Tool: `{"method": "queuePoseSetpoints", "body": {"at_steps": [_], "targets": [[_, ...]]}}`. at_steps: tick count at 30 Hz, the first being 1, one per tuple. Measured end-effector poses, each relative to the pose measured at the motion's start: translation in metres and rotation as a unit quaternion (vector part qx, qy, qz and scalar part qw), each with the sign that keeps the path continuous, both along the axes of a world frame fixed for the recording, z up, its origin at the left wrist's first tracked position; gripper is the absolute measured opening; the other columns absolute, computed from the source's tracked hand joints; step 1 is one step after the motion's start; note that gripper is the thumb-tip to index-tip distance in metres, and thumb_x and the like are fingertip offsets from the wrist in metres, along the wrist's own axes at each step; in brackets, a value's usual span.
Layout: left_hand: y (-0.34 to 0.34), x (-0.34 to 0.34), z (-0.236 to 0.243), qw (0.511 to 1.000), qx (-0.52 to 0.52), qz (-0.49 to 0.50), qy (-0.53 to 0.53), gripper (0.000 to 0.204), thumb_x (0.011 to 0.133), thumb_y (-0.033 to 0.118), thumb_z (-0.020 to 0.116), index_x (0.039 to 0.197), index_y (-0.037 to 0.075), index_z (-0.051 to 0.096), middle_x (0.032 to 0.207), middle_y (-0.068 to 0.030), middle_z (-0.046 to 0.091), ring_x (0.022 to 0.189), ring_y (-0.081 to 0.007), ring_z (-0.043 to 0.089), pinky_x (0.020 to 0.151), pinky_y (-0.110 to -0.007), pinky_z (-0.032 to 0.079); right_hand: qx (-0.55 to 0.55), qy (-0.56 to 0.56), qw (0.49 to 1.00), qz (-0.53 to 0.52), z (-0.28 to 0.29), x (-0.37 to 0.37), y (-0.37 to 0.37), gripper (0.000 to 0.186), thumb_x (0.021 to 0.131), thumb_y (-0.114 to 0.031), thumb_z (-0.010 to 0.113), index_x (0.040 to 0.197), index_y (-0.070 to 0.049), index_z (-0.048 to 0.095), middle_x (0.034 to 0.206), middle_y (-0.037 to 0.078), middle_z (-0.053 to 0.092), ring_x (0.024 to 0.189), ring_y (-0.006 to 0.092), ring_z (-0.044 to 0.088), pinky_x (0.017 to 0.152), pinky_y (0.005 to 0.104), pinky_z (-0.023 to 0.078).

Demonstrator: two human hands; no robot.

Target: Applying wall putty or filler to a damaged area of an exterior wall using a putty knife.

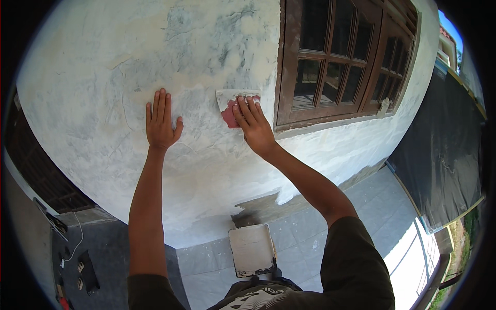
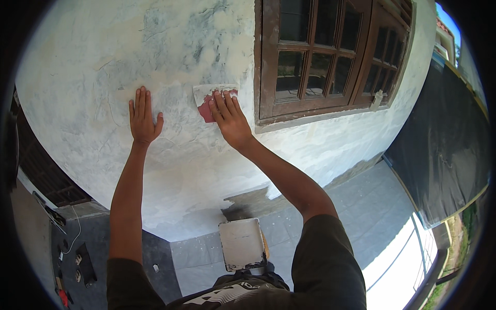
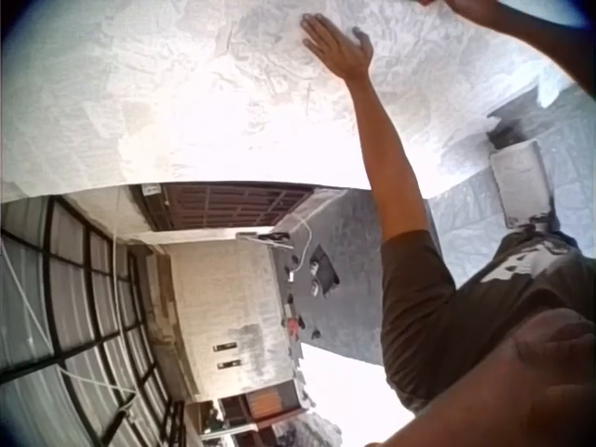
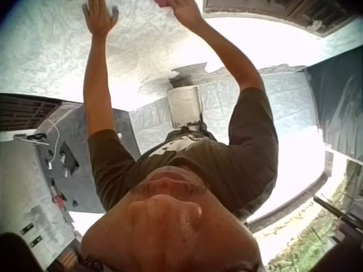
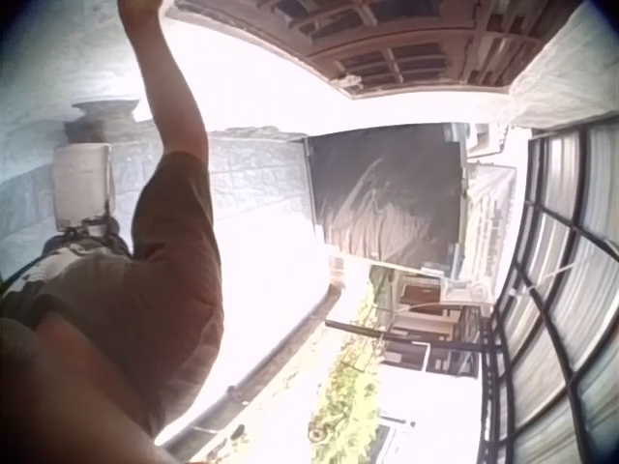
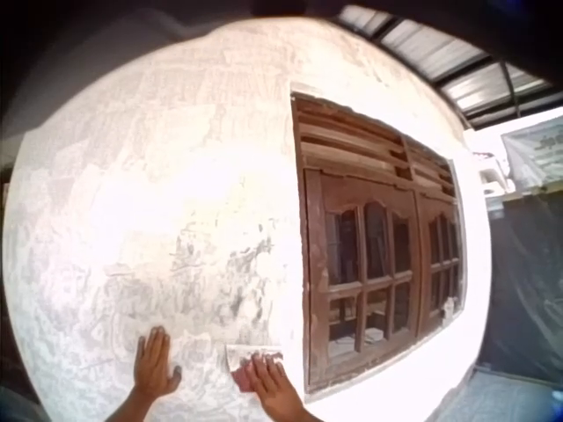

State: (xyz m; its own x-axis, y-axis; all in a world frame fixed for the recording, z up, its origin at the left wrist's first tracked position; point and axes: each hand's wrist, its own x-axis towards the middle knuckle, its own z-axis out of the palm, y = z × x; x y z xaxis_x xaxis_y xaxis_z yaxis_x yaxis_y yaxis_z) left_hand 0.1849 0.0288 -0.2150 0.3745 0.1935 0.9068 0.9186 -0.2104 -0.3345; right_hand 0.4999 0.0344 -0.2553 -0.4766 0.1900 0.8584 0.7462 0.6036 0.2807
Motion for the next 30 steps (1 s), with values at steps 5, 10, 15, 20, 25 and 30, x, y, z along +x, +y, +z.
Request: {"method": "queuePoseSetpoints", "body": {"at_steps": [5, 10, 15, 20, 25, 30], "targets": [[-0.001, -0.003, 0.006, 1.000, 0.006, -0.005, 0.005, 0.072, 0.089, 0.028, 0.055, 0.152, 0.000, 0.034, 0.161, -0.0140, 0.030, 0.151, -0.0277, 0.026, 0.121, -0.049, 0.017, -0.285, 0.082, 0.941, 0.165, -0.104, -0.005, -0.079, 0.053, 0.085, 0.010, 0.055, 0.136, 0.000, 0.052, 0.139, 0.019, 0.055, 0.124, 0.0365, 0.057, 0.101, 0.0423, 0.052], [-0.008, 0.002, 0.012, 0.999, 0.005, -0.036, 0.004, 0.073, 0.090, 0.027, 0.057, 0.153, 0.001, 0.032, 0.162, -0.0153, 0.027, 0.151, -0.0295, 0.025, 0.120, -0.052, 0.018, -0.264, 0.192, 0.930, 0.171, -0.046, 0.015, -0.087, 0.034, 0.094, 0.004, 0.055, 0.128, 0.004, 0.058, 0.119, 0.024, 0.066, 0.108, 0.0387, 0.066, 0.089, 0.0400, 0.056], [-0.005, 0.055, 0.055, 0.994, 0.008, -0.104, 0.035, 0.072, 0.089, 0.024, 0.059, 0.153, 0.003, 0.033, 0.162, -0.0141, 0.027, 0.151, -0.0290, 0.026, 0.119, -0.053, 0.020, -0.077, 0.224, 0.959, 0.153, 0.044, 0.028, -0.043, 0.039, 0.092, 0.005, 0.059, 0.130, -0.001, 0.058, 0.119, 0.023, 0.066, 0.108, 0.0388, 0.066, 0.089, 0.0404, 0.056], [0.004, 0.078, 0.105, 0.993, 0.024, -0.095, 0.065, 0.070, 0.089, 0.025, 0.058, 0.152, 0.003, 0.035, 0.162, -0.0129, 0.028, 0.150, -0.0276, 0.027, 0.119, -0.050, 0.022, 0.024, 0.201, 0.976, 0.078, 0.113, 0.016, -0.005, 0.055, 0.084, 0.007, 0.058, 0.138, -0.001, 0.052, 0.143, 0.022, 0.050, 0.135, 0.0407, 0.046, 0.109, 0.0475, 0.042], [0.015, 0.083, 0.101, 0.994, 0.030, -0.079, 0.076, 0.068, 0.090, 0.026, 0.057, 0.150, 0.003, 0.038, 0.161, -0.0123, 0.031, 0.150, -0.0270, 0.028, 0.119, -0.048, 0.023, 0.101, 0.096, 0.989, -0.058, 0.099, 0.003, 0.031, 0.061, 0.083, 0.002, 0.057, 0.142, 0.004, 0.045, 0.149, 0.027, 0.041, 0.138, 0.0475, 0.039, 0.114, 0.0546, 0.032], [0.014, 0.076, 0.099, 0.992, 0.029, -0.111, 0.060, 0.066, 0.090, 0.026, 0.056, 0.150, 0.003, 0.039, 0.160, -0.0115, 0.033, 0.149, -0.0259, 0.030, 0.120, -0.047, 0.022, 0.027, 0.040, 0.998, -0.050, 0.022, 0.003, 0.013, 0.063, 0.083, 0.000, 0.060, 0.144, 0.003, 0.043, 0.152, 0.026, 0.038, 0.139, 0.0455, 0.038, 0.114, 0.0526, 0.033]]}}
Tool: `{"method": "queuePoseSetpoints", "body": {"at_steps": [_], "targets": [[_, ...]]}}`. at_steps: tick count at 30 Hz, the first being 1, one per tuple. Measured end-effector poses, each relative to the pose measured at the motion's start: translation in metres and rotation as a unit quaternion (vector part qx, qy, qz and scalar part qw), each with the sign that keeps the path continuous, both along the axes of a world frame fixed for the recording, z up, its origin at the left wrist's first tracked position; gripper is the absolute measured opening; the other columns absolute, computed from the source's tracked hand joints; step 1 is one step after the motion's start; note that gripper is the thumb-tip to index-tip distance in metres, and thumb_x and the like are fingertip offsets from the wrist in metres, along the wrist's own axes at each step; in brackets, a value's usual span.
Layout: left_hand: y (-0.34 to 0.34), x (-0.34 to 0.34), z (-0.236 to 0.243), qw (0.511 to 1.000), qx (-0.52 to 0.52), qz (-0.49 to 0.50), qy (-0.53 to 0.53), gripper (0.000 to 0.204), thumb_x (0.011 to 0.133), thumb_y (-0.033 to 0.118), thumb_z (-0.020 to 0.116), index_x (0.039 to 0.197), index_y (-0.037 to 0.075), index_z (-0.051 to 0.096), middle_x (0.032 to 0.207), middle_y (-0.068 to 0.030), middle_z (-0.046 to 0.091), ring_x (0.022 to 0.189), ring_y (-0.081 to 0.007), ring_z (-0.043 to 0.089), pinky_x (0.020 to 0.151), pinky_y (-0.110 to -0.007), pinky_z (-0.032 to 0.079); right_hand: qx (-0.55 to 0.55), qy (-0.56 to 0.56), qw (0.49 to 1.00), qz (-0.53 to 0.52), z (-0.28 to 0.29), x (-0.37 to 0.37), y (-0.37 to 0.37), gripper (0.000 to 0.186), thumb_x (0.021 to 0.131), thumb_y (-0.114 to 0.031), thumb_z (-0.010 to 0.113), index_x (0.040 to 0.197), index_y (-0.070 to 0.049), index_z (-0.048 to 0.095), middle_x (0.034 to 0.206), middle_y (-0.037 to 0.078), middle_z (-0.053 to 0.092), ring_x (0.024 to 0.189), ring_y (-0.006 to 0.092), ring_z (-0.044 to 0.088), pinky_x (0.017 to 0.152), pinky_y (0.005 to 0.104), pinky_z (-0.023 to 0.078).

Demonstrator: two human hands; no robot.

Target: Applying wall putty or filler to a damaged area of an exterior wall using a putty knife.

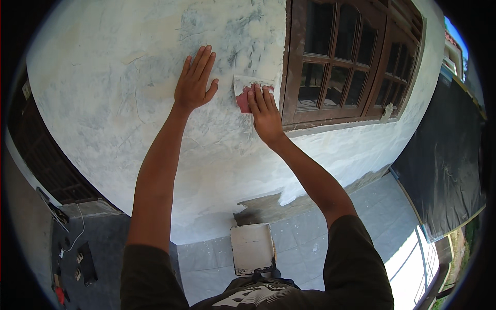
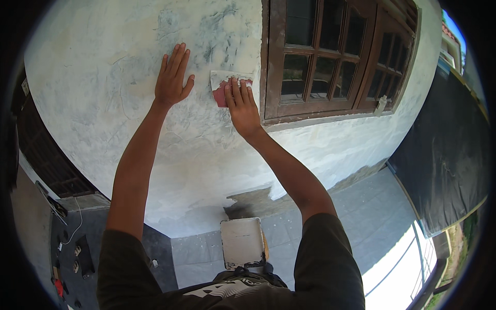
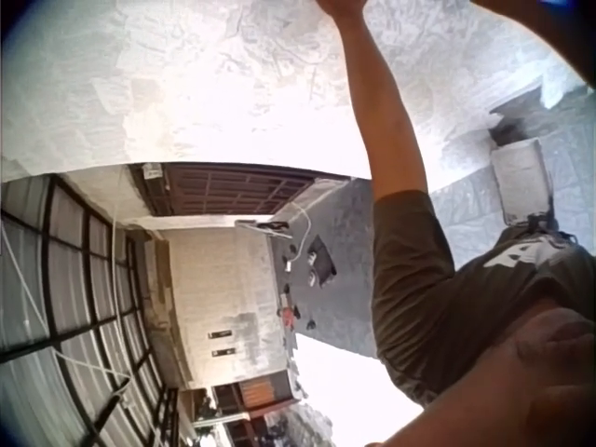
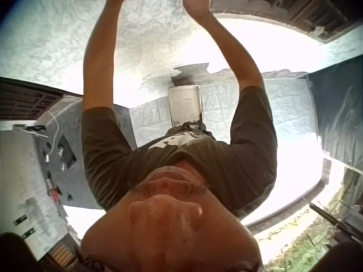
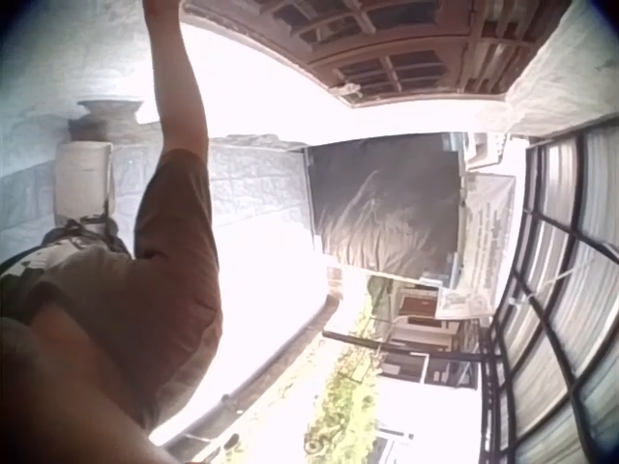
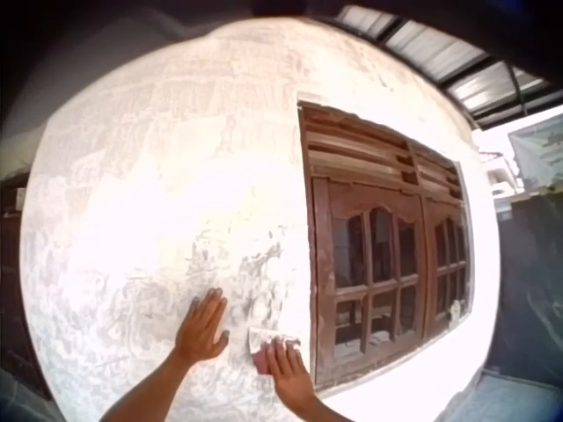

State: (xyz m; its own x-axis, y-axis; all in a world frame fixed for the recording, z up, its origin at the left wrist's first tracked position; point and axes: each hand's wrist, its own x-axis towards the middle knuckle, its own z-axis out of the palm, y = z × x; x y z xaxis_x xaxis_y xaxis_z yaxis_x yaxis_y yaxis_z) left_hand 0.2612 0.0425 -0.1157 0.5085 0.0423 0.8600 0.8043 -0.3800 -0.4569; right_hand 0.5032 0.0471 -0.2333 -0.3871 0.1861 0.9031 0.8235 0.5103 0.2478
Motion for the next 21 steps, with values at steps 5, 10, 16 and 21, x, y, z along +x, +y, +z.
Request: {"method": "queuePoseSetpoints", "body": {"at_steps": [5, 10, 16, 21], "targets": [[0.004, -0.001, 0.001, 1.000, 0.005, 0.026, 0.007, 0.066, 0.090, 0.027, 0.056, 0.150, 0.004, 0.040, 0.160, -0.0098, 0.034, 0.149, -0.0239, 0.030, 0.121, -0.047, 0.021, -0.099, 0.063, 0.987, 0.106, -0.037, 0.020, -0.036, 0.065, 0.078, 0.008, 0.063, 0.141, 0.003, 0.049, 0.142, 0.018, 0.054, 0.128, 0.0419, 0.052, 0.109, 0.0465, 0.042], [-0.001, -0.002, 0.005, 0.998, 0.011, 0.059, 0.027, 0.065, 0.090, 0.027, 0.056, 0.149, 0.005, 0.041, 0.160, -0.0084, 0.035, 0.149, -0.0220, 0.030, 0.121, -0.046, 0.020, 0.047, 0.146, 0.985, 0.075, 0.077, 0.015, -0.022, 0.064, 0.078, 0.009, 0.061, 0.141, 0.001, 0.049, 0.149, 0.017, 0.046, 0.133, 0.0433, 0.046, 0.109, 0.0471, 0.042], [0.006, 0.006, 0.001, 0.999, -0.004, 0.038, 0.009, 0.064, 0.090, 0.027, 0.056, 0.148, 0.005, 0.042, 0.159, -0.0088, 0.035, 0.149, -0.0221, 0.030, 0.121, -0.047, 0.021, 0.053, 0.021, 0.997, -0.050, 0.036, -0.014, 0.015, 0.061, 0.084, -0.002, 0.059, 0.144, 0.001, 0.045, 0.156, 0.021, 0.035, 0.135, 0.0510, 0.040, 0.109, 0.0552, 0.039], [-0.001, 0.001, 0.004, 1.000, 0.007, 0.025, 0.009, 0.063, 0.091, 0.027, 0.055, 0.148, 0.005, 0.042, 0.159, -0.0090, 0.035, 0.149, -0.0221, 0.031, 0.120, -0.047, 0.021, -0.050, -0.099, 0.994, 0.004, -0.072, -0.006, -0.036, 0.055, 0.084, -0.007, 0.060, 0.138, -0.001, 0.052, 0.152, 0.021, 0.040, 0.130, 0.0500, 0.048, 0.101, 0.0522, 0.048]]}}
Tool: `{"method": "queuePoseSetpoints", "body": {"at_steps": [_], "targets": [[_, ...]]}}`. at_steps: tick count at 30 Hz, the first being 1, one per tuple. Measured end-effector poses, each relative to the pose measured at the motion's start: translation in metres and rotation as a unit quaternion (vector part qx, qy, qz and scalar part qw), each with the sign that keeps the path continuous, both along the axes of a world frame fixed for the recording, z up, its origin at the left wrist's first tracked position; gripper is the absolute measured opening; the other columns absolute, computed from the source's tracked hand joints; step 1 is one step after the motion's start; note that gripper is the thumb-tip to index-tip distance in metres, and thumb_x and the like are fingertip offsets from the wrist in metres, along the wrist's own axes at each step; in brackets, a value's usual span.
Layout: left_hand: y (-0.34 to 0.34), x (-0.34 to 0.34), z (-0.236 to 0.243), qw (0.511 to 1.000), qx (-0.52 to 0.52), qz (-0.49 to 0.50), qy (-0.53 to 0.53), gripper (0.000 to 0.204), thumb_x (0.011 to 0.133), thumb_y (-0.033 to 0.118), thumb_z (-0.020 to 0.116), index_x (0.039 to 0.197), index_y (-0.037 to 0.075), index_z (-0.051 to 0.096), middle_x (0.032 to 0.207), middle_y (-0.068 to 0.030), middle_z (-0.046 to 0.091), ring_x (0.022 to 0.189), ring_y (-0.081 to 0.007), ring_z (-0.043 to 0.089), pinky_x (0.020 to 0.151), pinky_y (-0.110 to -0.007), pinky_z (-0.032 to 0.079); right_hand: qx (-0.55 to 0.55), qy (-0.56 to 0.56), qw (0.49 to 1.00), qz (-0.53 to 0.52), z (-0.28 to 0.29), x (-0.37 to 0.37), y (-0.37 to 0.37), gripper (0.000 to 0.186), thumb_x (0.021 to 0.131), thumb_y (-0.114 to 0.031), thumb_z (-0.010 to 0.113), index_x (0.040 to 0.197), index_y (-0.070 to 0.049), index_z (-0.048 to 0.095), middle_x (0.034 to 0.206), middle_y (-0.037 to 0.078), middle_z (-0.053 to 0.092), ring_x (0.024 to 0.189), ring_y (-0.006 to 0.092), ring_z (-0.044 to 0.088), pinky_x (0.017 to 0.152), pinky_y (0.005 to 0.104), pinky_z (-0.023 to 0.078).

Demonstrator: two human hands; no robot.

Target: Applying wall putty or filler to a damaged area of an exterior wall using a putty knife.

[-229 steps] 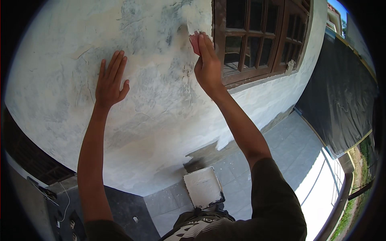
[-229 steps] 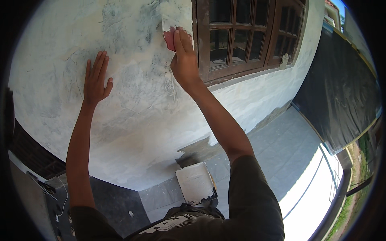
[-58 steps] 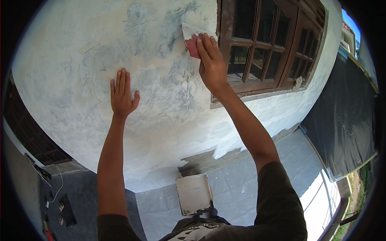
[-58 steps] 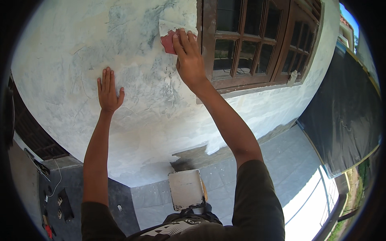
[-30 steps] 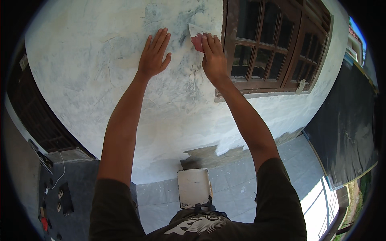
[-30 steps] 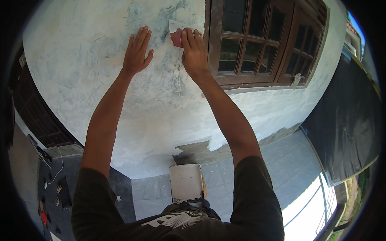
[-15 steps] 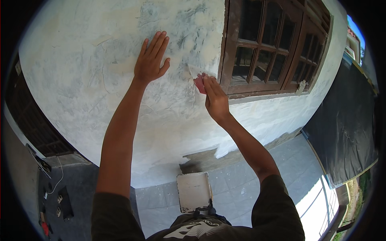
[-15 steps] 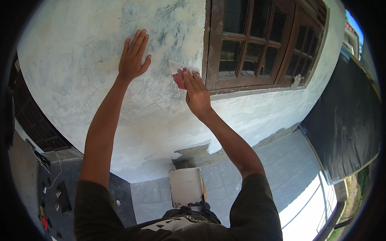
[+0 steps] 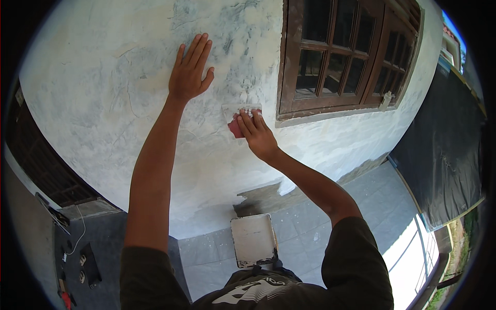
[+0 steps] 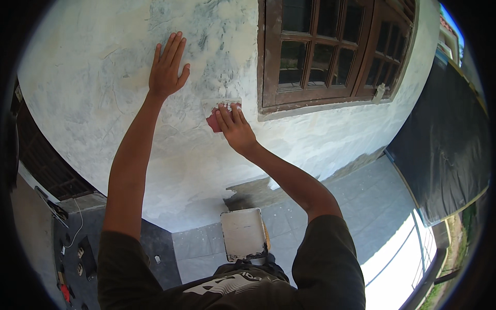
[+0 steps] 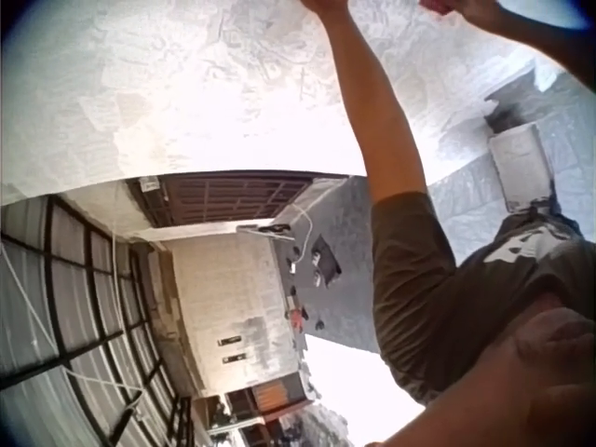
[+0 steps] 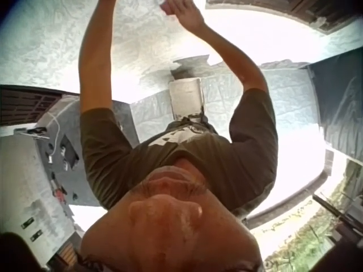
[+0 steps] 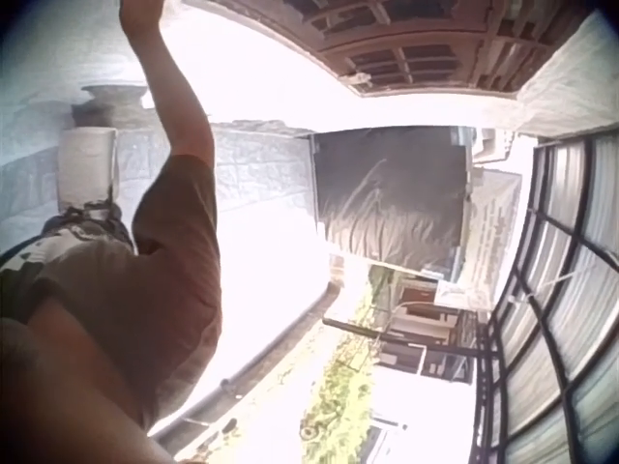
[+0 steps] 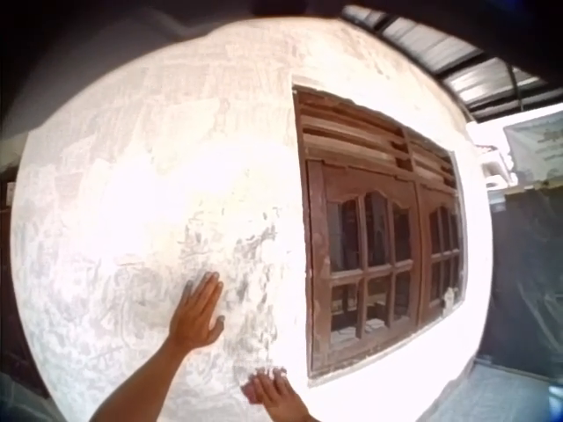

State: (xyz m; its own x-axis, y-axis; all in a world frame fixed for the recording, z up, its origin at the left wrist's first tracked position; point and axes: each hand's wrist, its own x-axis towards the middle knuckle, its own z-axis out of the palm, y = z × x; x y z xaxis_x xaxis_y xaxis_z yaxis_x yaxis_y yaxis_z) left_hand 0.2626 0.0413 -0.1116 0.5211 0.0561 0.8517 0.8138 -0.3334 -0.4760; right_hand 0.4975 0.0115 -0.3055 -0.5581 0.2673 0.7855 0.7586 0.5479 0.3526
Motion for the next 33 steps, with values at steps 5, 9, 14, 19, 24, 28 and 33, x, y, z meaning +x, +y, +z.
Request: {"method": "queuePoseSetpoints", "body": {"at_steps": [5, 9, 14, 19, 24, 28, 33], "targets": [[0.009, 0.004, -0.005, 1.000, -0.001, 0.004, 0.003, 0.063, 0.091, 0.028, 0.054, 0.149, 0.006, 0.041, 0.160, -0.0075, 0.034, 0.149, -0.0217, 0.031, 0.121, -0.047, 0.021, -0.254, 0.173, 0.948, 0.084, -0.035, 0.035, -0.044, 0.043, 0.087, 0.001, 0.058, 0.130, 0.000, 0.056, 0.131, 0.019, 0.062, 0.106, 0.0345, 0.067, 0.082, 0.0433, 0.059], [0.005, -0.003, -0.004, 1.000, 0.003, 0.006, 0.009, 0.062, 0.092, 0.027, 0.053, 0.150, 0.007, 0.041, 0.160, -0.0071, 0.034, 0.149, -0.0220, 0.030, 0.121, -0.047, 0.021, -0.085, 0.299, 0.945, 0.100, 0.070, 0.038, -0.033, 0.036, 0.096, -0.001, 0.056, 0.132, 0.001, 0.054, 0.119, 0.025, 0.066, 0.102, 0.0398, 0.068, 0.084, 0.0414, 0.057], [0.004, -0.005, -0.005, 1.000, 0.004, 0.002, 0.011, 0.062, 0.092, 0.027, 0.053, 0.149, 0.007, 0.041, 0.160, -0.0076, 0.034, 0.149, -0.0225, 0.030, 0.120, -0.048, 0.021, 0.097, 0.262, 0.960, 0.039, 0.156, 0.024, 0.004, 0.057, 0.083, 0.006, 0.061, 0.138, -0.002, 0.051, 0.137, 0.018, 0.057, 0.122, 0.0386, 0.059, 0.087, 0.0434, 0.058], [0.008, 0.004, -0.004, 0.999, 0.008, -0.031, -0.001, 0.061, 0.093, 0.028, 0.050, 0.150, 0.006, 0.040, 0.160, -0.0089, 0.034, 0.150, -0.0241, 0.029, 0.121, -0.048, 0.019, 0.117, 0.199, 0.973, 0.013, 0.156, -0.005, 0.042, 0.059, 0.077, 0.004, 0.061, 0.136, 0.002, 0.053, 0.145, 0.018, 0.050, 0.131, 0.0424, 0.049, 0.103, 0.0505, 0.045], [0.007, -0.005, -0.004, 0.999, 0.011, -0.040, -0.022, 0.061, 0.094, 0.027, 0.045, 0.150, 0.005, 0.040, 0.161, -0.0092, 0.033, 0.150, -0.0245, 0.029, 0.121, -0.049, 0.018, 0.071, 0.076, 0.993, 0.063, 0.090, -0.013, 0.024, 0.060, 0.078, -0.001, 0.064, 0.136, 0.000, 0.054, 0.145, 0.018, 0.051, 0.130, 0.0399, 0.050, 0.107, 0.0523, 0.041], [0.010, -0.004, -0.006, 0.998, 0.003, -0.056, -0.020, 0.062, 0.092, 0.022, 0.045, 0.151, 0.003, 0.036, 0.161, -0.0127, 0.031, 0.150, -0.0278, 0.027, 0.121, -0.053, 0.015, -0.183, 0.068, 0.963, 0.186, 0.009, 0.010, -0.009, 0.061, 0.077, 0.010, 0.064, 0.136, -0.003, 0.054, 0.136, 0.015, 0.060, 0.125, 0.0311, 0.059, 0.103, 0.0412, 0.051], [0.004, -0.010, -0.004, 0.999, 0.003, -0.040, -0.025, 0.062, 0.091, 0.021, 0.046, 0.150, 0.004, 0.039, 0.160, -0.0113, 0.033, 0.150, -0.0269, 0.028, 0.121, -0.052, 0.017, -0.031, 0.286, 0.944, 0.163, 0.094, 0.020, -0.020, 0.063, 0.078, 0.013, 0.060, 0.138, -0.005, 0.054, 0.133, 0.017, 0.061, 0.121, 0.0339, 0.061, 0.097, 0.0410, 0.054]]}}
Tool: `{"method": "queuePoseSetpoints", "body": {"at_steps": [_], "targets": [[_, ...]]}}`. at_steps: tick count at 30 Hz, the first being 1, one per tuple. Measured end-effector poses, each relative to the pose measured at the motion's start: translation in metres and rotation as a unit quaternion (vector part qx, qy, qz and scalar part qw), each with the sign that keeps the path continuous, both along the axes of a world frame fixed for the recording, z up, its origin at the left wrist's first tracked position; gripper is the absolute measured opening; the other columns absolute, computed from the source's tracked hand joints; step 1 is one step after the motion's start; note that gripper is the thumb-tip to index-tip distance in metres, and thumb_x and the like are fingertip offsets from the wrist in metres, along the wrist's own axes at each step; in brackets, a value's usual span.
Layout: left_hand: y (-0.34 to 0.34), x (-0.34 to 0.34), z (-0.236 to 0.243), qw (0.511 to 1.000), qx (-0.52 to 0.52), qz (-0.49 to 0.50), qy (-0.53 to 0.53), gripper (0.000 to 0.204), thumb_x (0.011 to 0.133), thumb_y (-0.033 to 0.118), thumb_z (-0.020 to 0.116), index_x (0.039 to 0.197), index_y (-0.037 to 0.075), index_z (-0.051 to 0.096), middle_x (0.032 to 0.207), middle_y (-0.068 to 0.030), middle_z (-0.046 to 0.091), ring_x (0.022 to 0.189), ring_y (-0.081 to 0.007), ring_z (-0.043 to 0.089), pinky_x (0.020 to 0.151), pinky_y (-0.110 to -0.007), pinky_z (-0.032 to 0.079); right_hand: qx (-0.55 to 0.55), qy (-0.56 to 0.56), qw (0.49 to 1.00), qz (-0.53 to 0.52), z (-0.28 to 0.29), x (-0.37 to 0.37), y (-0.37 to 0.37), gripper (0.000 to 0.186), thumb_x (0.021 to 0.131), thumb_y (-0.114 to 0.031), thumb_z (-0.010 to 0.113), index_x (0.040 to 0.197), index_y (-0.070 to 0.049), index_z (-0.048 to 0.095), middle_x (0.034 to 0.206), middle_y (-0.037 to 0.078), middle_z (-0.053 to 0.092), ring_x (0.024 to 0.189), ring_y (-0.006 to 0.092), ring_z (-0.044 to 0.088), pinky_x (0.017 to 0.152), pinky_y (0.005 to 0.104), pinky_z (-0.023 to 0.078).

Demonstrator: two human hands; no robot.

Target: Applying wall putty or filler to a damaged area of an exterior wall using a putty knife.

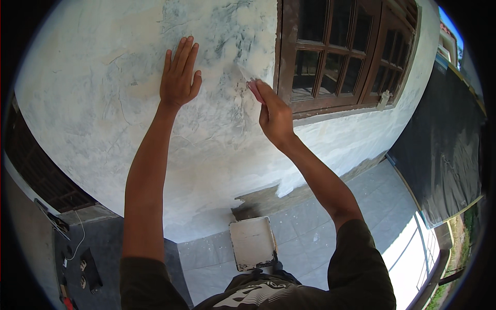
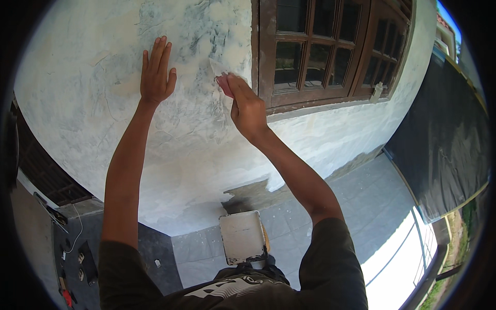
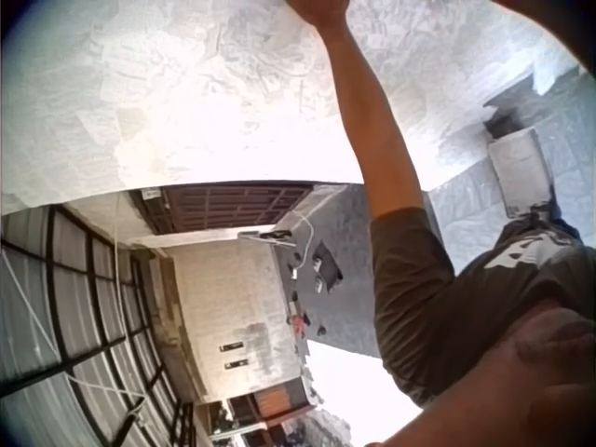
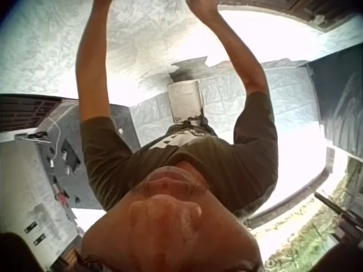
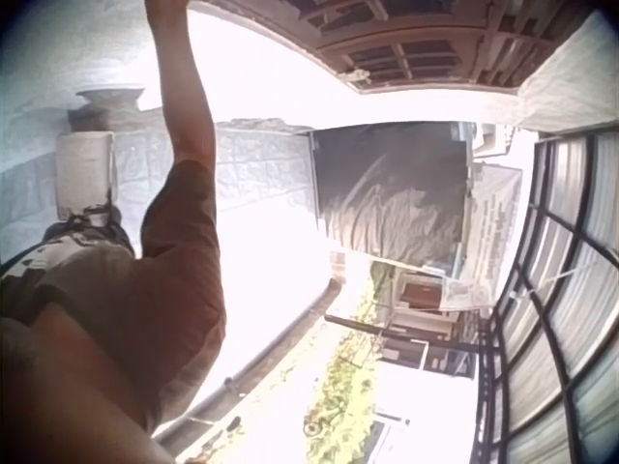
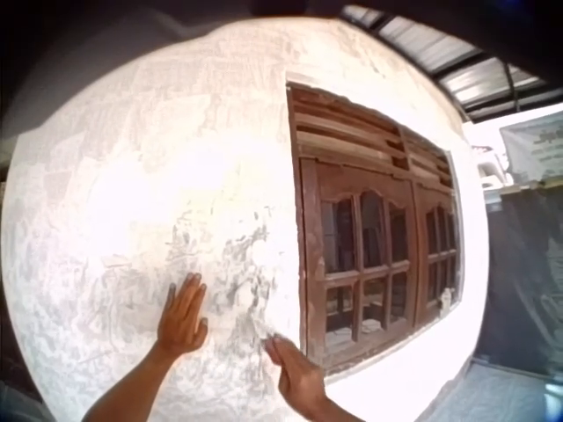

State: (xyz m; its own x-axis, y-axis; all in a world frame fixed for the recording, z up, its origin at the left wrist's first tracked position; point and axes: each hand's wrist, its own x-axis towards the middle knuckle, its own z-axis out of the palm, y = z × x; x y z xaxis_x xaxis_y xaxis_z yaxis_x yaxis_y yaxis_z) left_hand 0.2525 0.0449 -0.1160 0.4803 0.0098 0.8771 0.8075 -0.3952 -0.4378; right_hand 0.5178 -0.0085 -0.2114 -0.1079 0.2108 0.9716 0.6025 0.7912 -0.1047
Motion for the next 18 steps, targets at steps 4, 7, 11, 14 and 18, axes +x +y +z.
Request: {"method": "queuePoseSetpoints", "body": {"at_steps": [4, 7, 11, 14, 18], "targets": [[0.003, 0.005, 0.001, 1.000, 0.012, -0.008, -0.007, 0.062, 0.089, 0.021, 0.047, 0.149, 0.004, 0.041, 0.160, -0.0102, 0.034, 0.150, -0.0253, 0.029, 0.121, -0.051, 0.019, 0.137, -0.009, 0.986, -0.098, 0.077, -0.003, 0.042, 0.064, 0.077, 0.009, 0.061, 0.139, -0.003, 0.052, 0.142, 0.018, 0.053, 0.130, 0.0401, 0.051, 0.103, 0.0485, 0.048], [0.009, 0.015, -0.001, 1.000, 0.015, -0.019, -0.013, 0.062, 0.090, 0.021, 0.046, 0.149, 0.004, 0.041, 0.160, -0.0103, 0.034, 0.150, -0.0251, 0.029, 0.121, -0.051, 0.019, 0.138, -0.150, 0.953, -0.224, 0.049, -0.007, 0.084, 0.061, 0.083, -0.003, 0.059, 0.142, 0.001, 0.046, 0.153, 0.021, 0.038, 0.139, 0.0460, 0.038, 0.112, 0.0583, 0.033], [0.005, 0.008, -0.001, 1.000, 0.014, 0.001, -0.005, 0.061, 0.090, 0.021, 0.044, 0.148, 0.004, 0.041, 0.160, -0.0105, 0.035, 0.150, -0.0253, 0.029, 0.121, -0.050, 0.018, 0.080, -0.205, 0.962, -0.165, -0.031, -0.022, 0.066, 0.064, 0.082, -0.003, 0.061, 0.144, 0.001, 0.045, 0.155, 0.022, 0.035, 0.139, 0.0458, 0.037, 0.112, 0.0571, 0.034], [0.003, 0.007, 0.000, 1.000, 0.011, 0.002, -0.014, 0.061, 0.091, 0.022, 0.044, 0.148, 0.004, 0.041, 0.160, -0.0103, 0.035, 0.149, -0.0252, 0.030, 0.121, -0.049, 0.019, -0.045, -0.243, 0.968, -0.040, -0.120, -0.018, 0.017, 0.060, 0.083, 0.001, 0.060, 0.142, 0.001, 0.047, 0.149, 0.020, 0.045, 0.134, 0.0404, 0.047, 0.110, 0.0505, 0.041], [0.005, 0.005, -0.004, 1.000, 0.008, 0.003, -0.010, 0.061, 0.091, 0.022, 0.044, 0.149, 0.004, 0.041, 0.160, -0.0102, 0.035, 0.149, -0.0250, 0.030, 0.121, -0.049, 0.019, -0.243, -0.159, 0.952, 0.098, -0.150, 0.000, -0.034, 0.053, 0.084, 0.008, 0.054, 0.136, 0.001, 0.051, 0.136, 0.020, 0.057, 0.122, 0.0360, 0.058, 0.090, 0.0425, 0.057]]}}
